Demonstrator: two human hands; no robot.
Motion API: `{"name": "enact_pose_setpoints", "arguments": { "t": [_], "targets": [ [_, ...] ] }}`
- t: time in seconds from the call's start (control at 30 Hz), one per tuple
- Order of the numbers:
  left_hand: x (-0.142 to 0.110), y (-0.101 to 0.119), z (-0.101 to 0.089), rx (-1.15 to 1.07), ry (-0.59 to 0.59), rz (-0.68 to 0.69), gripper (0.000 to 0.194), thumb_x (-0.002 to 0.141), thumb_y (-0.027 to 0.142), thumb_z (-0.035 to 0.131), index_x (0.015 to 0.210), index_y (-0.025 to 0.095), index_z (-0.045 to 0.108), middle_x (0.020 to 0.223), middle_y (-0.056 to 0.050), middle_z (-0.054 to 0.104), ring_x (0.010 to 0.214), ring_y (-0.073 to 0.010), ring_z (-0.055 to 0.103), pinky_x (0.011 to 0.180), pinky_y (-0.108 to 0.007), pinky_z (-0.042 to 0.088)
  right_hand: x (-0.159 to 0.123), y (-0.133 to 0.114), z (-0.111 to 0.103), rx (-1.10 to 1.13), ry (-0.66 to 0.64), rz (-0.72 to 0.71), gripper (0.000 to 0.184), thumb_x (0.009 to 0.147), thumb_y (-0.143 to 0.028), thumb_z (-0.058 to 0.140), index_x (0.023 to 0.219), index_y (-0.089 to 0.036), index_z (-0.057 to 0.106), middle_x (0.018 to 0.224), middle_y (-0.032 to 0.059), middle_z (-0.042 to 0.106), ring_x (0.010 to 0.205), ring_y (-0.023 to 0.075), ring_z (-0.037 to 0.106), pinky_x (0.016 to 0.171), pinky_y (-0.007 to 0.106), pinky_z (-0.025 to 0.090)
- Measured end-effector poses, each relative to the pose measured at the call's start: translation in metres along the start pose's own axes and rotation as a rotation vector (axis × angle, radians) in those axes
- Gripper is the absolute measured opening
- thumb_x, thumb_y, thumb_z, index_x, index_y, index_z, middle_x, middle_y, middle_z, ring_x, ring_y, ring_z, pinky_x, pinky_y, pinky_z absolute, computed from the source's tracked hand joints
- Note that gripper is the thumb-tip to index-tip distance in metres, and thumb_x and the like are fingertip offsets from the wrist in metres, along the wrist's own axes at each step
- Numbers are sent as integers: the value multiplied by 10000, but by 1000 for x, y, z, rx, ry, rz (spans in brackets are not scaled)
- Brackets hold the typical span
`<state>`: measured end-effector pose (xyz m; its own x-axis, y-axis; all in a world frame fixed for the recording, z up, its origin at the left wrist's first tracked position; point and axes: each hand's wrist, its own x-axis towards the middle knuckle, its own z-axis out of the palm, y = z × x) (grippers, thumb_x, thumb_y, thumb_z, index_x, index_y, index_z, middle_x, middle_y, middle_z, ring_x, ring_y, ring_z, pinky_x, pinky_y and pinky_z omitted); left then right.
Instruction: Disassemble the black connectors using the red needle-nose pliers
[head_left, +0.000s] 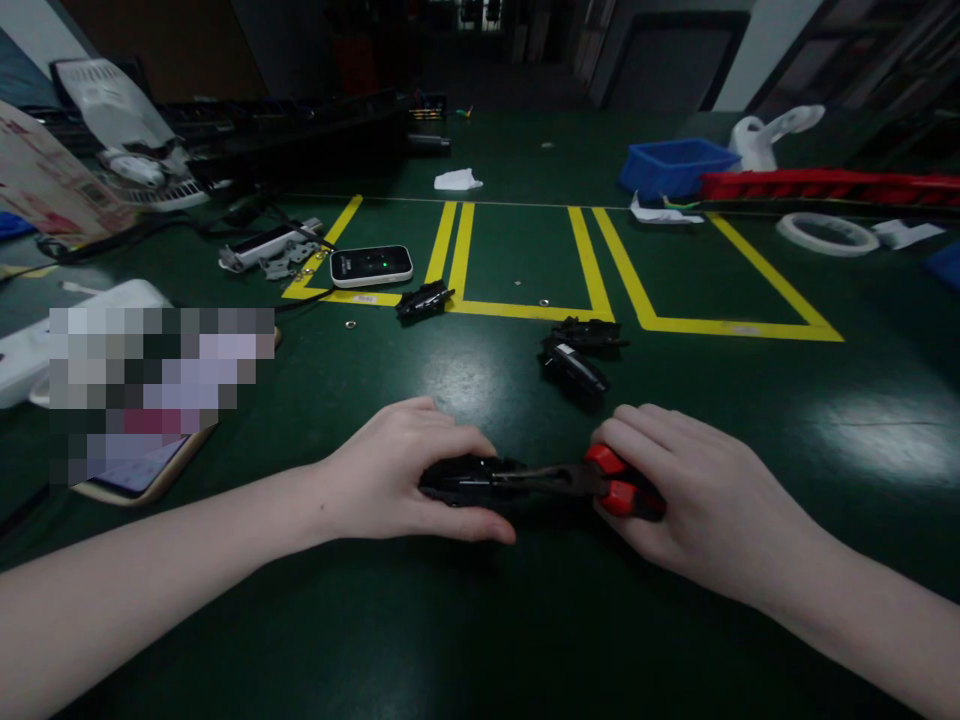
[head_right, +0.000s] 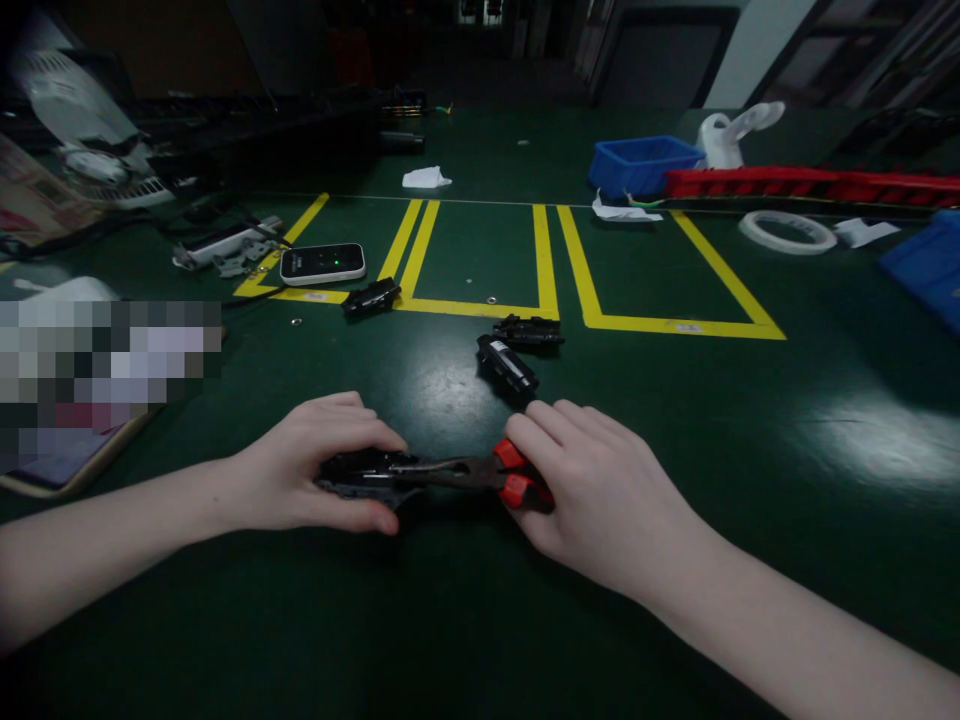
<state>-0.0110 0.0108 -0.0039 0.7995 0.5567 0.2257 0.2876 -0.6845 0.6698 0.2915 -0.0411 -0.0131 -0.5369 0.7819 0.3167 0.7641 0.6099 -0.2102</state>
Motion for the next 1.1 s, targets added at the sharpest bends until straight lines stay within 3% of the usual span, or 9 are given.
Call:
{"name": "enact_pose_setpoints", "arguments": {
  "t": [0.33,0.63,0.73,0.93,1.1],
  "targets": [
    [-5,1,6,135,120,50,477,968,650,749,1088,189,773,843,-12,808,704,-163,702,733,-325,428,1,-2,-1,47,-46,21,122,846,-233,608,943,-275,547,796,17,631,643,204,594,505,316,453],
    [5,3,-5,-161,-43,-156,388,871,568,877,997,206,822,750,27,763,636,-136,640,613,-251,410,0,2,0,-37,15,-26,188,816,-202,579,988,-267,540,839,36,600,673,219,550,545,342,418],
    [4,4,-4,-129,-29,-125,372,862,539,898,1009,209,809,769,38,770,653,-135,658,631,-254,414,0,3,-1,-33,13,-26,179,825,-210,581,990,-268,542,841,37,608,678,223,562,543,342,425],
    [-3,6,5,94,108,-66,412,877,544,891,1056,194,767,859,27,808,708,-151,702,731,-304,406,-1,-1,-3,18,-22,31,132,846,-232,604,955,-276,545,812,26,627,661,211,599,525,321,445],
    [-3,3,4,-10,104,-19,419,867,537,903,1043,178,776,813,29,790,692,-132,691,710,-274,408,2,-7,-4,48,-70,57,124,846,-213,595,909,-279,510,798,8,626,649,191,605,532,301,466]
  ]
}}
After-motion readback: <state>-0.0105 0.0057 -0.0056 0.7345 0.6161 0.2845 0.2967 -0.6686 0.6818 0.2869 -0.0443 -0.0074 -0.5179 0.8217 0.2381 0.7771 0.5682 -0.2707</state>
